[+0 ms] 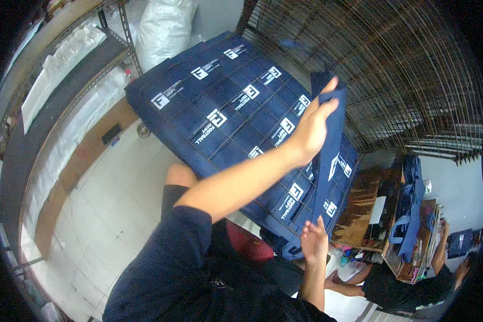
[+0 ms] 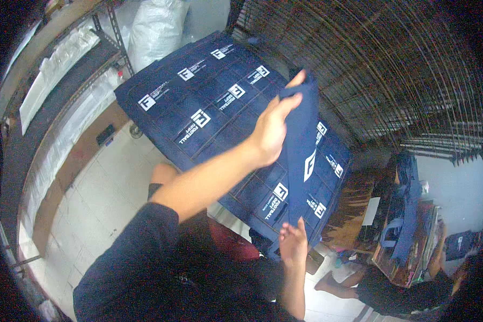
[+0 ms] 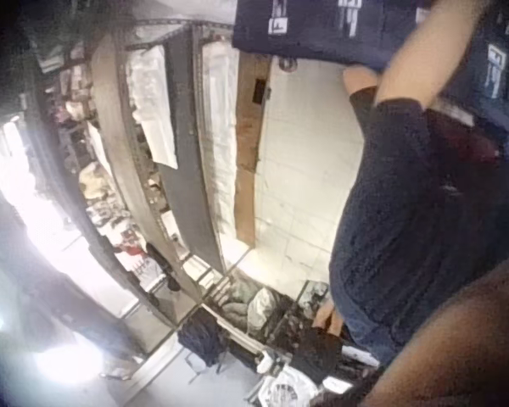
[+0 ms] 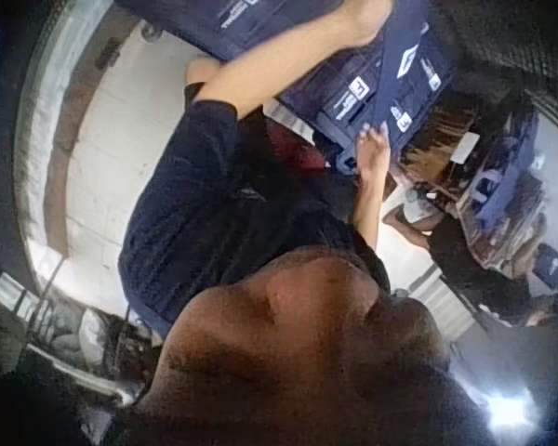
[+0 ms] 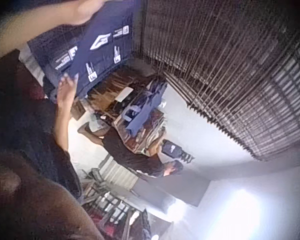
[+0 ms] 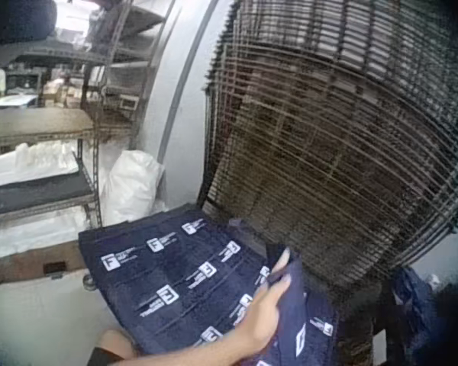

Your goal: The person folds blue tote bags and places them into a large wire mesh cage. They repeatedly pick up bags, fold them, and arrange them inside the cage while another person works nearby.

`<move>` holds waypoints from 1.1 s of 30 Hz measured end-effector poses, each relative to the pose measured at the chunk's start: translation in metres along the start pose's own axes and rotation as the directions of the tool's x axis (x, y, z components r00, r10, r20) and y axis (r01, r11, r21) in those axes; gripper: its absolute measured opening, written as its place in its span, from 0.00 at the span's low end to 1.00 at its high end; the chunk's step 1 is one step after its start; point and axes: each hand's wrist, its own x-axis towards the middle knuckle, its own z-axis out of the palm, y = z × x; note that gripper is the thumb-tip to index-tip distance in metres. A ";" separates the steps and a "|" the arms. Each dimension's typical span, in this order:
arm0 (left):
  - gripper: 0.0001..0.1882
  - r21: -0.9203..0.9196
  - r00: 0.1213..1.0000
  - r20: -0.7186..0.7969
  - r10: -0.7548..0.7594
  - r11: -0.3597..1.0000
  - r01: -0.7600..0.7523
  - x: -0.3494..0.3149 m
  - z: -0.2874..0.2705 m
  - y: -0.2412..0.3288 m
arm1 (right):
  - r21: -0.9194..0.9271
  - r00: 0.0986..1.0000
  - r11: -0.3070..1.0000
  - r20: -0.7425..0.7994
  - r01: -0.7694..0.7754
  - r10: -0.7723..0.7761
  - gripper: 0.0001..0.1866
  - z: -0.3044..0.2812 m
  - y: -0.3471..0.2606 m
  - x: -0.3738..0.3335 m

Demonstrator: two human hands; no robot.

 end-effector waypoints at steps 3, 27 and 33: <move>0.28 0.091 0.989 0.130 0.074 0.992 -0.086 0.053 -0.006 0.041 | 0.066 0.981 0.998 0.194 0.002 -0.015 0.17 0.055 -0.006 0.061; 0.39 0.714 0.632 0.278 0.723 0.285 -0.640 -0.072 -0.215 -0.041 | -0.286 0.928 0.886 0.191 0.365 -0.320 0.26 0.373 0.131 0.476; 0.30 0.723 0.655 0.283 0.700 0.293 -0.625 -0.063 -0.228 -0.034 | -0.312 0.941 0.888 0.145 0.338 -0.307 0.27 0.371 0.122 0.491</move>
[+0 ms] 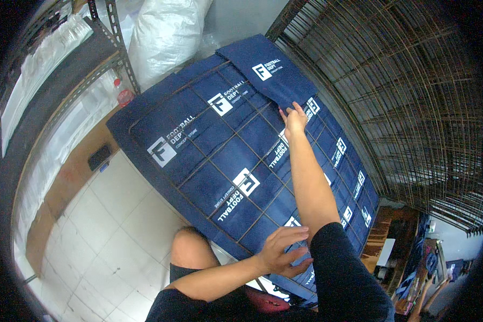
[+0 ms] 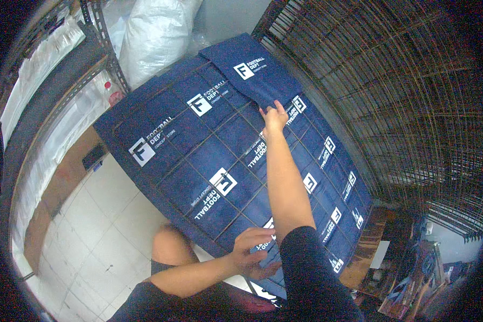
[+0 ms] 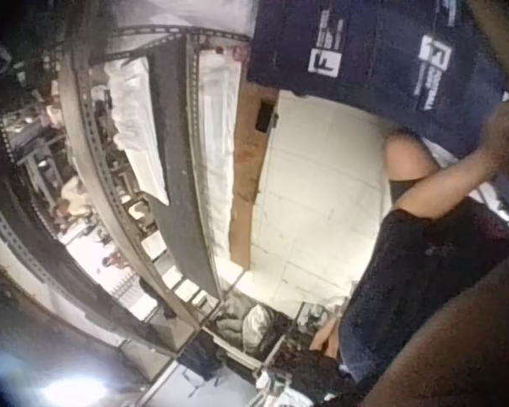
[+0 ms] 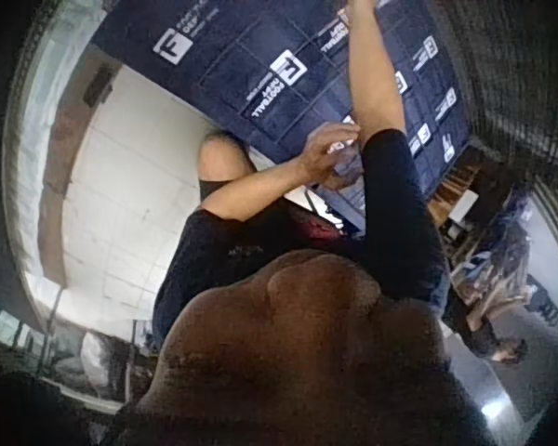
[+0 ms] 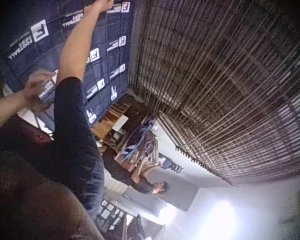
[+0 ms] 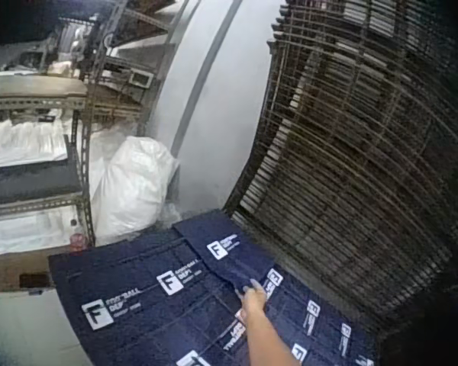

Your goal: The person folds blue tote bags and places them into a large wire mesh cage. They repeatedly pick up bags, fold them, and arrange them inside the cage while another person works nearby.

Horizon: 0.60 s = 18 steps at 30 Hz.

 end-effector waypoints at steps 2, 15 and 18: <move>0.28 0.006 0.999 0.035 -0.007 1.000 0.007 0.001 -0.002 0.000 | -0.044 1.000 0.999 0.019 0.017 -0.016 0.27 0.002 -0.005 0.009; 0.30 0.024 0.997 0.055 -0.062 0.998 0.061 0.005 -0.006 -0.003 | -0.301 0.997 0.951 0.005 0.077 -0.079 0.27 -0.008 -0.001 0.022; 0.30 0.042 0.994 0.079 -0.072 0.997 0.069 0.005 -0.009 -0.002 | -0.296 0.996 0.951 0.012 0.085 -0.086 0.27 -0.008 -0.001 0.028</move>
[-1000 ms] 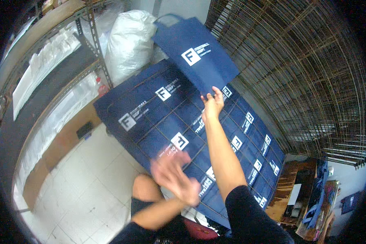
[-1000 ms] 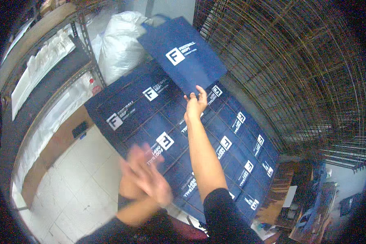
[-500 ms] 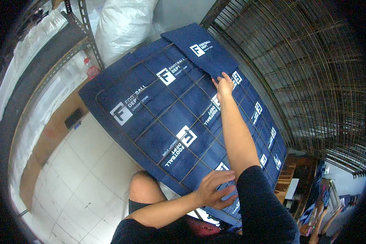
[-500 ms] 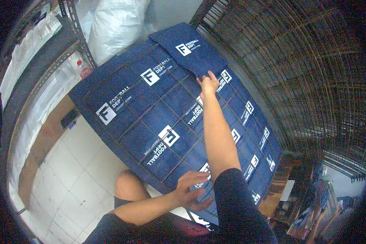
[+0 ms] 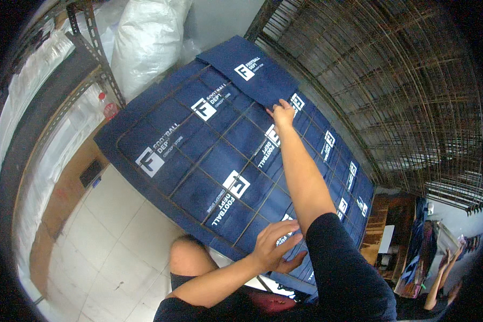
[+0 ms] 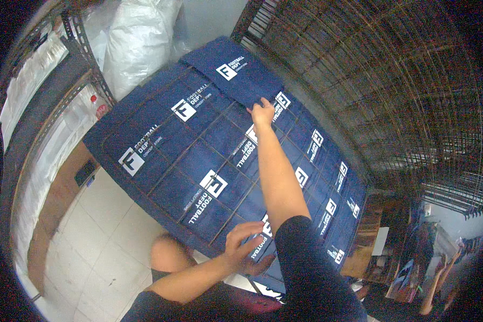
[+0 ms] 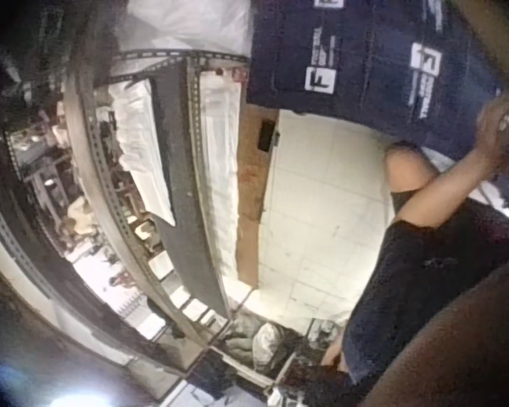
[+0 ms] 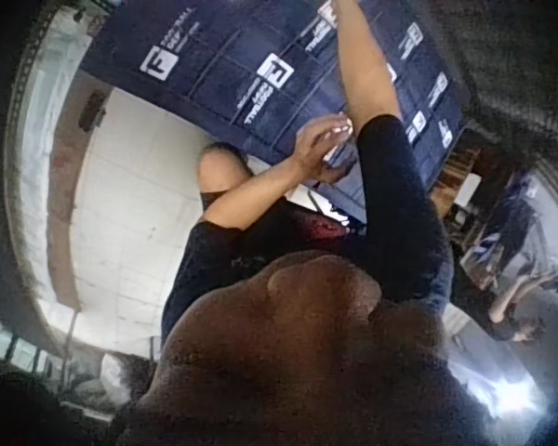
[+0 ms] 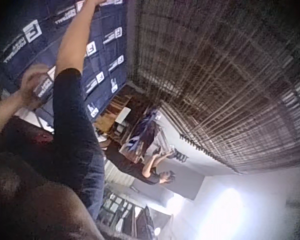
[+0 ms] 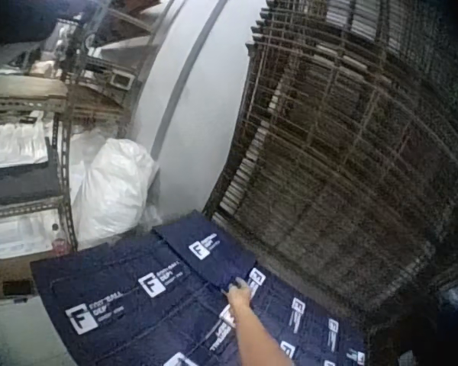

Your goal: The person folds blue tote bags and places them into a large wire mesh cage. They repeatedly pick up bags, fold them, and arrange them inside the cage while another person works nearby.

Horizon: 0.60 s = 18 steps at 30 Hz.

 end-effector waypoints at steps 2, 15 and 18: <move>0.30 -0.001 1.000 -0.014 0.000 1.000 0.000 0.002 0.000 -0.003 | 0.019 1.000 1.000 0.017 -0.008 0.008 0.26 0.002 -0.008 -0.005; 0.29 0.003 0.999 0.001 -0.041 0.999 0.041 0.008 -0.001 -0.003 | -0.002 0.999 1.000 0.030 -0.023 0.023 0.25 -0.003 0.001 -0.001; 0.28 0.030 0.999 0.018 -0.050 0.998 0.050 0.006 -0.002 -0.001 | -0.382 0.995 0.923 -0.063 0.048 -0.078 0.24 -0.009 -0.007 0.000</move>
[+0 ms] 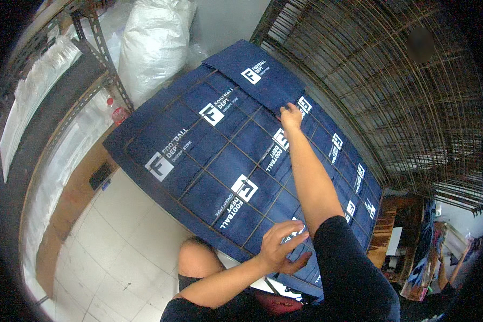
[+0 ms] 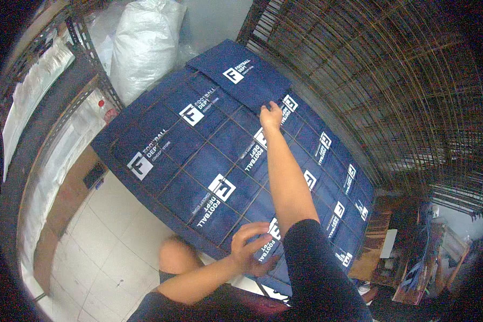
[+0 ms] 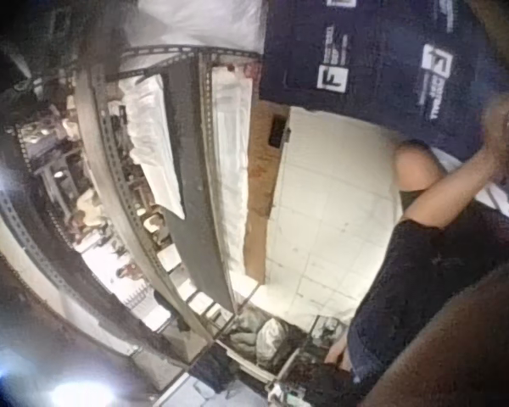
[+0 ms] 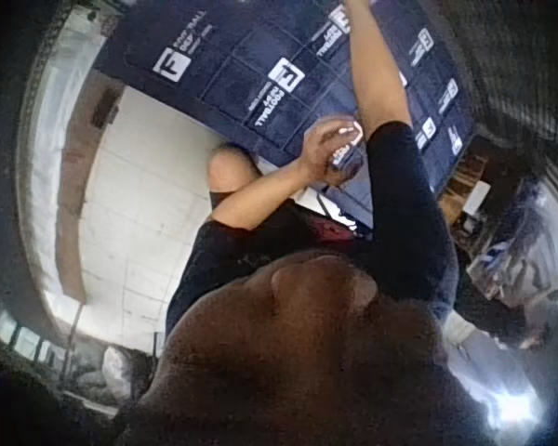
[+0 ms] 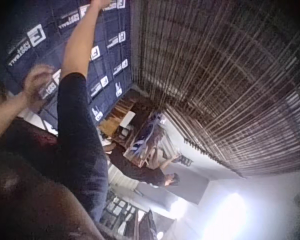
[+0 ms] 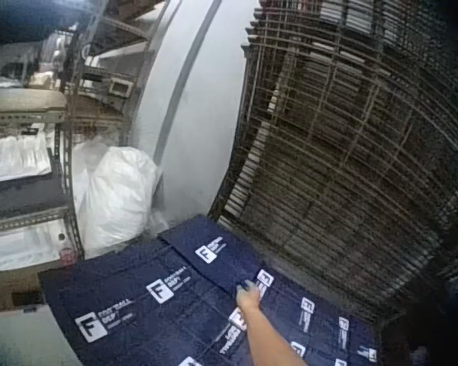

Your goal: The person folds blue tote bags and places them into a large wire mesh cage. They repeatedly pick up bags, fold them, and arrange them inside the cage while another person works nearby.

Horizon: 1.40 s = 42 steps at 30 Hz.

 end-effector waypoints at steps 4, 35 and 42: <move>0.27 -0.009 1.000 0.017 0.000 1.000 0.000 0.000 -0.003 0.000 | -0.411 0.953 0.893 -0.148 0.184 -0.264 0.20 -0.020 -0.023 -0.026; 0.25 0.422 0.519 0.759 -0.393 0.904 0.068 -0.082 -0.084 0.121 | -0.562 0.416 0.565 -0.827 -0.604 -0.377 0.13 -0.882 0.154 -0.357; 0.22 0.640 0.400 0.641 -0.655 0.744 0.192 -0.066 -0.053 0.241 | -0.680 0.718 0.393 -0.693 -0.619 -0.067 0.22 -0.897 0.137 -0.248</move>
